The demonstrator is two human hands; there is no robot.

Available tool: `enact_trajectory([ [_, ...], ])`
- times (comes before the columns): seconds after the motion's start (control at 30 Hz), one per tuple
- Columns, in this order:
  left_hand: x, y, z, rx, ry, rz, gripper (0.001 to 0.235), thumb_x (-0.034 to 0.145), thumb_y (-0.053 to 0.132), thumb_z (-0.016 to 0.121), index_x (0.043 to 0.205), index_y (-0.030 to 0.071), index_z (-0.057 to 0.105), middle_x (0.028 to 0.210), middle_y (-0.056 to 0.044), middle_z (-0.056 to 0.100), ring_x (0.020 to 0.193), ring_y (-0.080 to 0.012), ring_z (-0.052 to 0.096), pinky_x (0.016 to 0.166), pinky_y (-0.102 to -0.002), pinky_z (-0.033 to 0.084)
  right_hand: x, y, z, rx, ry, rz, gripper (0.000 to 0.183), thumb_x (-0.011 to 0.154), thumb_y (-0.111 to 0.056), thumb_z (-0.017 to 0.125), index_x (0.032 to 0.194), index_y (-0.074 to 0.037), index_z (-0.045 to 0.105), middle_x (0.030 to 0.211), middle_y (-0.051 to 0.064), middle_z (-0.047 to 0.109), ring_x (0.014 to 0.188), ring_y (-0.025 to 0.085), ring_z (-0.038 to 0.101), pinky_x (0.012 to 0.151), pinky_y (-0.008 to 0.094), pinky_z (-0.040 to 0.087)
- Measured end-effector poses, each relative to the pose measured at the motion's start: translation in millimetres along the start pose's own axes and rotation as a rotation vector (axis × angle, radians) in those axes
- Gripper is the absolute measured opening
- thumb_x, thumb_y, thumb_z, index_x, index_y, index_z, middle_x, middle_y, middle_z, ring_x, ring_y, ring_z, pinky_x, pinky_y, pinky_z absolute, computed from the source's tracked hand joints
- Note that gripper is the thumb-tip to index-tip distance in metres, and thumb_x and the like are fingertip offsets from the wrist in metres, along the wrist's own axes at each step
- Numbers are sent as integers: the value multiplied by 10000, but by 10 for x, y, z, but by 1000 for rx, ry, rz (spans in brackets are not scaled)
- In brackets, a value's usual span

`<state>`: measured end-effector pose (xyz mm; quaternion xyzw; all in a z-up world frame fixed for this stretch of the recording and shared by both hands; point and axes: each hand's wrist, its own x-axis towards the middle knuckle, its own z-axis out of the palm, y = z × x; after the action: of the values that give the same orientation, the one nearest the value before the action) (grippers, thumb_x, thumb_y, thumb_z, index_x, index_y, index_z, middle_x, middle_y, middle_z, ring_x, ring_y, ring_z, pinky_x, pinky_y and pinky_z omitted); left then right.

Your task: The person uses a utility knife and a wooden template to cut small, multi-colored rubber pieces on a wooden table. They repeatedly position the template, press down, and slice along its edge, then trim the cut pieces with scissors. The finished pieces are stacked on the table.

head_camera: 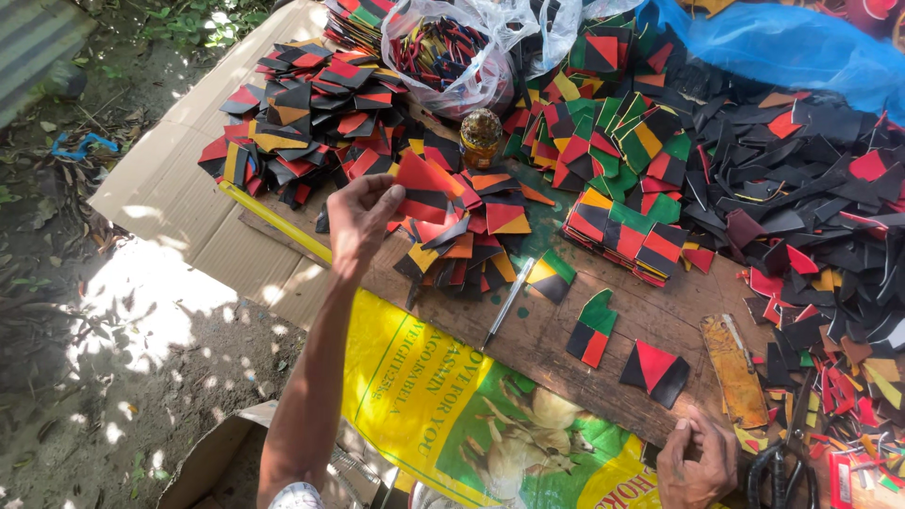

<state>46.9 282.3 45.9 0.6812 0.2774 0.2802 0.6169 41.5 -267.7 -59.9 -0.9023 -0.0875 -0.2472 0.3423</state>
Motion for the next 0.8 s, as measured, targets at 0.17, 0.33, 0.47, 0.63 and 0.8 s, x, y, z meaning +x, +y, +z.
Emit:
enact_trajectory([
  [0.17,322,-242,-476,677,275,320,296,973,49,665,1263,69,726,1105,-119,751,954,-206,709,865,-352,600,19,-39,-9,20,8,3,196,956,17,730,1151,0,736,955,118,654,790,202,660,720,302,544],
  [0.33,155,-410,-649,1078,34,144,610,661,117,896,1236,73,699,1210,-151,629,1040,-295,523,932,-441,430,27,-98,-23,28,3,20,191,969,17,713,1159,6,733,977,119,658,807,191,667,723,289,550],
  [0.47,72,-205,-559,1152,46,152,535,674,179,913,1150,67,696,1172,-121,625,1096,-273,483,995,-450,390,15,-113,-36,30,-7,60,213,962,15,709,1173,-4,731,1016,119,668,781,180,654,669,274,546],
  [0.63,69,150,-724,921,-27,53,88,1024,136,662,1039,57,697,969,-76,744,667,-209,693,587,-384,532,22,-80,-27,20,-7,19,226,946,18,714,1171,-3,720,1008,117,656,794,185,639,686,286,538],
  [0.8,-388,3,-445,140,-43,274,200,930,-6,709,1128,-23,691,903,-81,762,767,-115,726,687,-241,575,40,-68,-50,12,-7,-29,228,943,14,713,1170,-9,704,1014,110,645,785,203,641,702,301,529],
])
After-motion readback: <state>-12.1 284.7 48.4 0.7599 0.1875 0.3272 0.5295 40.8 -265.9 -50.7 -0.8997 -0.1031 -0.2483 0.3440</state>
